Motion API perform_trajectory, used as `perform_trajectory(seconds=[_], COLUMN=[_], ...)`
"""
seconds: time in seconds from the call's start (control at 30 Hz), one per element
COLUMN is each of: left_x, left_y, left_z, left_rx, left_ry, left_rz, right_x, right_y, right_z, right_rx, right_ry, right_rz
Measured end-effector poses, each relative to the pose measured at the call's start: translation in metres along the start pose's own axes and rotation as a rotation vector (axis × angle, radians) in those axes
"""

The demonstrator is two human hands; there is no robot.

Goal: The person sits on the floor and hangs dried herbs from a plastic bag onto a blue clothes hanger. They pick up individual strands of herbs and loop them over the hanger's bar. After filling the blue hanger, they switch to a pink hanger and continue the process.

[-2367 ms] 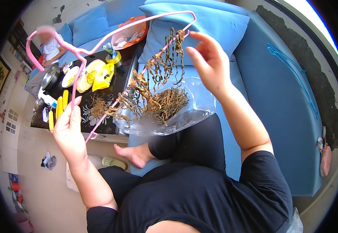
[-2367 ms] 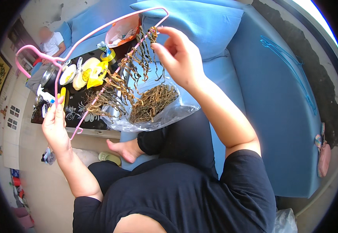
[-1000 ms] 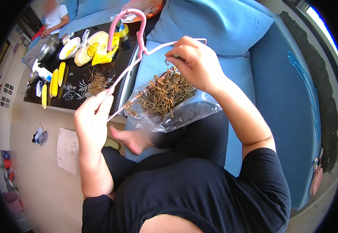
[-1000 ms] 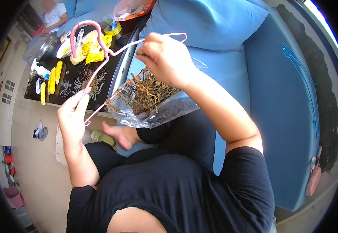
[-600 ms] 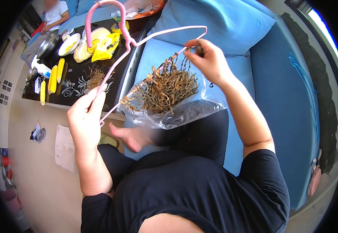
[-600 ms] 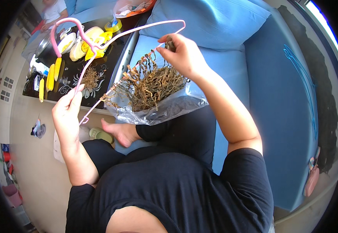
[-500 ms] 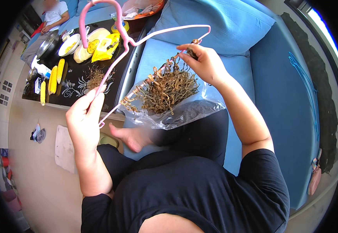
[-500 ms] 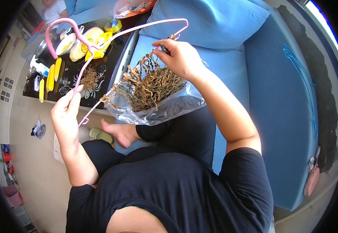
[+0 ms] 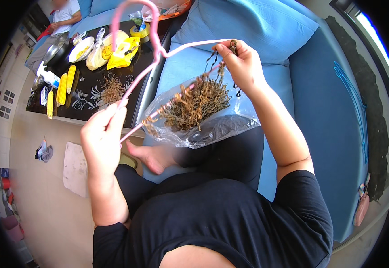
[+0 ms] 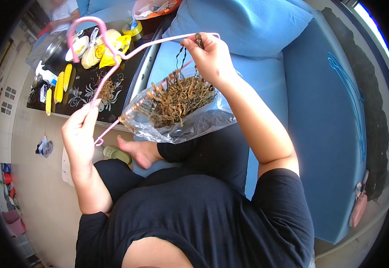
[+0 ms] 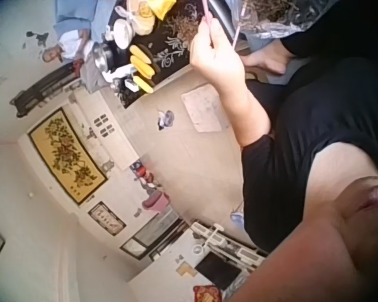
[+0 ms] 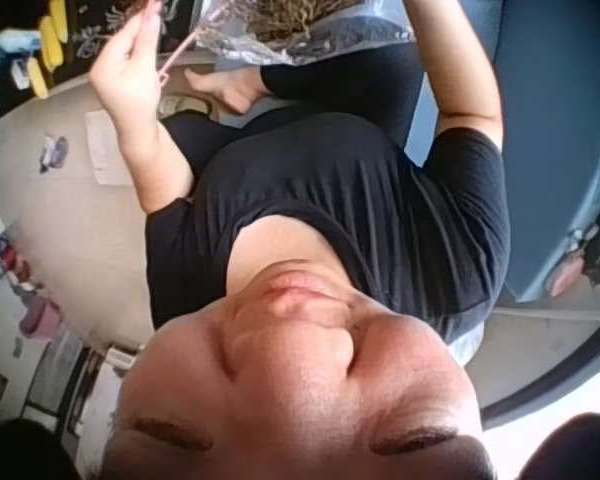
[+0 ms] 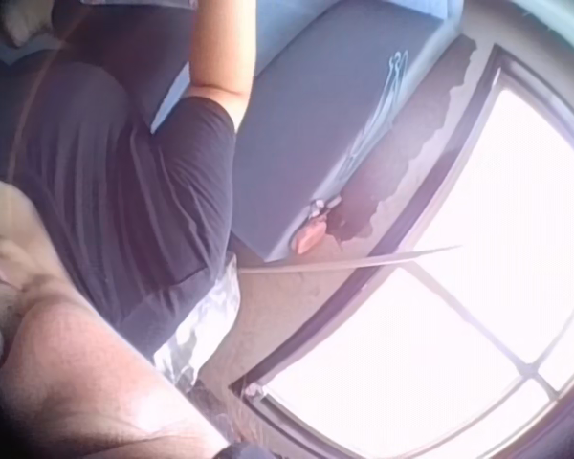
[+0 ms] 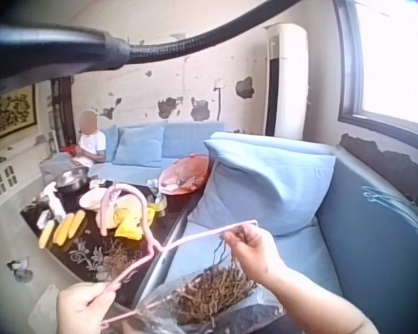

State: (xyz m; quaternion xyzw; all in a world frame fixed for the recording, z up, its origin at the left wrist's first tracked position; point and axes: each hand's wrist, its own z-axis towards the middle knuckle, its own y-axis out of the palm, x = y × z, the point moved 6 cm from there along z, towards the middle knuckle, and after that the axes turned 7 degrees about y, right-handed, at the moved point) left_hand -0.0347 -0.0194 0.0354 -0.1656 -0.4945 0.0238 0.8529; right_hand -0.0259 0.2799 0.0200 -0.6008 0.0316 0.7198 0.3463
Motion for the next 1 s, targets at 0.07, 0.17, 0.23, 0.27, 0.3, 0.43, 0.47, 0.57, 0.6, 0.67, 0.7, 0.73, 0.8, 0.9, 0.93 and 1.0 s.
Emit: perform_trajectory(seconds=[0.07, 0.17, 0.23, 0.27, 0.3, 0.43, 0.47, 0.57, 0.6, 0.67, 0.7, 0.73, 0.8, 0.9, 0.93, 1.0], left_x=[-0.002, -0.007, -0.004, -0.005, -0.006, -0.004, -0.003, -0.001, -0.001, 0.001, 0.001, 0.000, -0.001, -0.003, -0.002, -0.005], left_y=[0.002, -0.007, -0.010, -0.011, -0.011, -0.007, -0.006, -0.001, 0.002, 0.005, 0.005, 0.007, 0.009, 0.010, 0.010, 0.008], left_z=[-0.001, -0.001, 0.000, 0.000, 0.000, -0.001, -0.001, -0.001, -0.002, -0.002, -0.002, -0.002, -0.001, -0.004, -0.004, -0.004], left_rx=[0.008, 0.121, 0.144, 0.131, 0.117, 0.124, 0.124, 0.080, 0.056, 0.060, 0.063, 0.054, 0.036, 0.033, 0.039, 0.051], left_ry=[0.005, -0.013, -0.006, -0.021, -0.036, -0.013, -0.006, 0.023, 0.035, 0.072, 0.091, 0.084, 0.068, 0.005, 0.028, 0.073], left_rz=[0.065, -0.002, -0.043, -0.037, -0.030, -0.044, -0.040, 0.003, 0.021, 0.024, 0.028, 0.044, 0.076, 0.088, 0.081, 0.067], right_x=[-0.007, -0.017, -0.009, -0.008, -0.008, -0.010, -0.017, -0.038, -0.035, -0.030, -0.027, -0.024, -0.021, -0.037, -0.030, -0.016], right_y=[-0.006, -0.031, -0.055, -0.065, -0.071, -0.076, -0.078, -0.058, -0.054, -0.050, -0.049, -0.047, -0.043, -0.036, -0.040, -0.038], right_z=[-0.003, -0.010, -0.006, -0.004, -0.003, -0.011, -0.013, -0.026, -0.025, -0.019, -0.016, -0.013, -0.008, -0.015, -0.009, -0.001], right_rx=[0.101, 0.304, 0.365, 0.377, 0.388, 0.376, 0.378, 0.279, 0.212, 0.156, 0.150, 0.144, 0.165, 0.266, 0.188, 0.029], right_ry=[-0.148, -0.252, -0.151, -0.131, -0.110, -0.074, -0.204, -0.559, -0.499, -0.327, -0.264, -0.201, -0.156, -0.576, -0.399, -0.047], right_rz=[0.016, 0.162, 0.629, 0.624, 0.619, 0.716, 0.512, -0.206, -0.059, 0.274, 0.241, 0.208, -0.089, -0.588, -0.420, -0.085])
